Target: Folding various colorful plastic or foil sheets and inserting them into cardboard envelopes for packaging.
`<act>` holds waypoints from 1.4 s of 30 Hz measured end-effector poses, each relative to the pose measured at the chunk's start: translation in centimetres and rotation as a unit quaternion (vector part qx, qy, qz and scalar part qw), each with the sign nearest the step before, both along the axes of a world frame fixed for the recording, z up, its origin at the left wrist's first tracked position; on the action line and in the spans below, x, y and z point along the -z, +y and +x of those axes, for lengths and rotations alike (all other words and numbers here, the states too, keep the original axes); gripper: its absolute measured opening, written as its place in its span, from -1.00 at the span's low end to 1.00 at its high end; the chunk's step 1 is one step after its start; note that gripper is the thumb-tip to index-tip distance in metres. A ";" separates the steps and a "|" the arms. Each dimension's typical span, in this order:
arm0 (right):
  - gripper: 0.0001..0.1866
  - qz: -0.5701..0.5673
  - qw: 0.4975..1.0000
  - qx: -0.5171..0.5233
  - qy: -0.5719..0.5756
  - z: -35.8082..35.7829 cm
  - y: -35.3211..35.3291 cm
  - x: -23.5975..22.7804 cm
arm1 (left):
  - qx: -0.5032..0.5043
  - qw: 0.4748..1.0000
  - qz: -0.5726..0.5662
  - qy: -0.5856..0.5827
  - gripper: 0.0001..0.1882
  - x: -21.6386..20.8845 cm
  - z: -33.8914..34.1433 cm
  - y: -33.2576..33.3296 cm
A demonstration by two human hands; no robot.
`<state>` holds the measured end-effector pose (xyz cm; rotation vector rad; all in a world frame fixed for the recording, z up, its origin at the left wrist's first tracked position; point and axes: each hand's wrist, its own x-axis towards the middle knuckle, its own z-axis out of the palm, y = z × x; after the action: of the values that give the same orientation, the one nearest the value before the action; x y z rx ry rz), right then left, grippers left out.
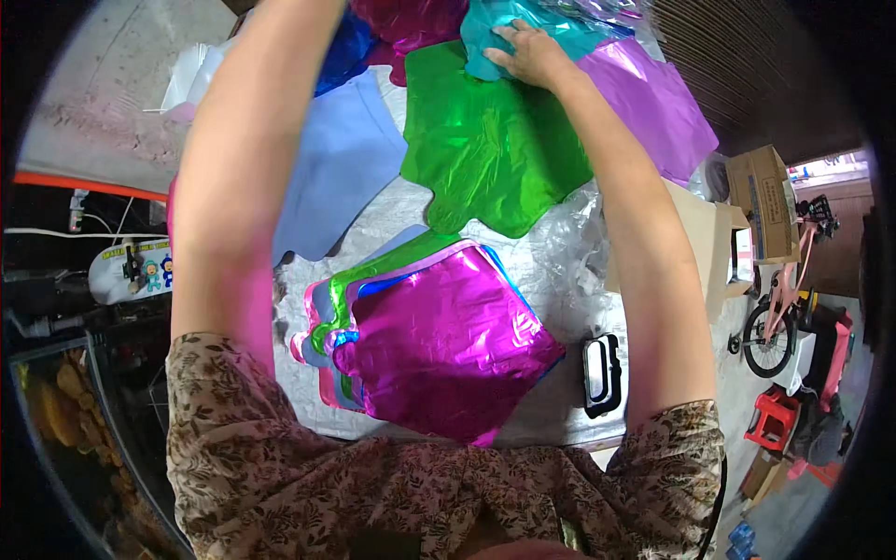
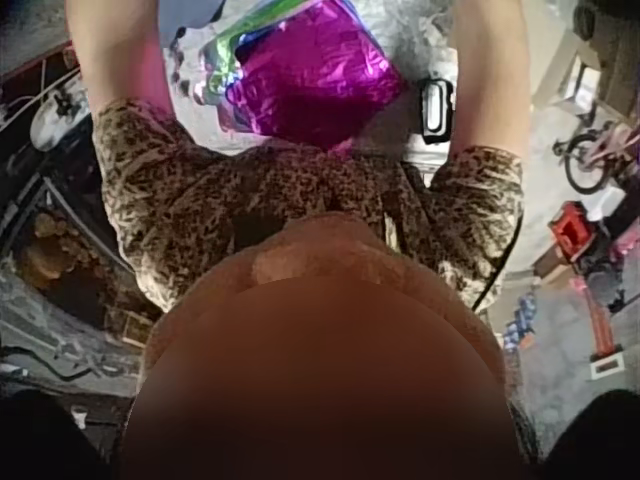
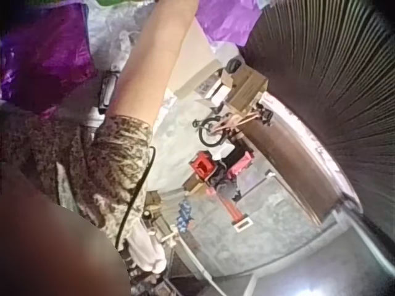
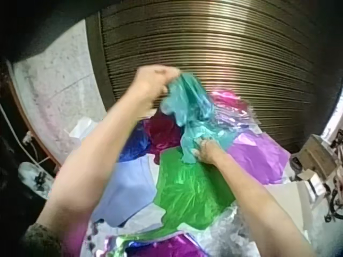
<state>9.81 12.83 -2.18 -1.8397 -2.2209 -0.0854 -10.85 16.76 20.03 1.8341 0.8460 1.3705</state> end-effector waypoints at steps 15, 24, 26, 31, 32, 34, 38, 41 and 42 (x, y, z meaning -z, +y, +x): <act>-0.09 -0.409 0.361 -0.309 0.779 -2.6 -19.3 -15.8 | 0.124 0.985 0.110 0.051 -0.83 1.2 -13.8 -27.4; -0.03 -0.316 0.654 0.044 0.686 -6.5 -37.7 -15.5 | 0.174 0.870 0.378 0.265 -0.84 10.3 -18.0 -36.7; -0.31 -0.314 0.694 0.083 0.642 -6.9 -38.3 -13.1 | 0.186 0.872 0.352 0.284 -0.77 12.2 -18.6 -38.2; -0.74 -0.279 0.679 0.080 0.674 -6.3 -40.3 -7.1 | 0.193 0.911 0.281 0.231 -0.77 16.7 -18.4 -40.9; -0.77 -0.246 0.706 0.096 0.657 -6.9 -40.3 -6.7 | 0.175 0.926 0.238 0.234 -0.77 17.7 -18.4 -41.1; -0.81 -0.169 0.757 0.122 0.619 -7.9 -40.7 -6.4 | 0.136 0.948 0.156 0.239 -0.76 19.0 -18.6 -41.8; -0.85 -0.135 0.760 0.149 0.618 -8.5 -41.2 -6.1 | -0.016 0.978 0.039 0.206 -0.72 20.1 -19.2 -42.7; -0.86 -0.141 0.751 0.170 0.623 -8.2 -42.6 -5.0 | -0.054 0.958 0.090 0.266 -0.67 20.5 -18.9 -42.7; -0.86 -0.143 0.746 0.180 0.625 -8.1 -42.8 -4.6 | -0.071 0.946 0.115 0.295 -0.65 20.6 -18.7 -42.5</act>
<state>1.73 -29.96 2.41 -1.5778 -0.9270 1.1222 -29.51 -25.78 -0.52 2.4681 1.1719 1.0363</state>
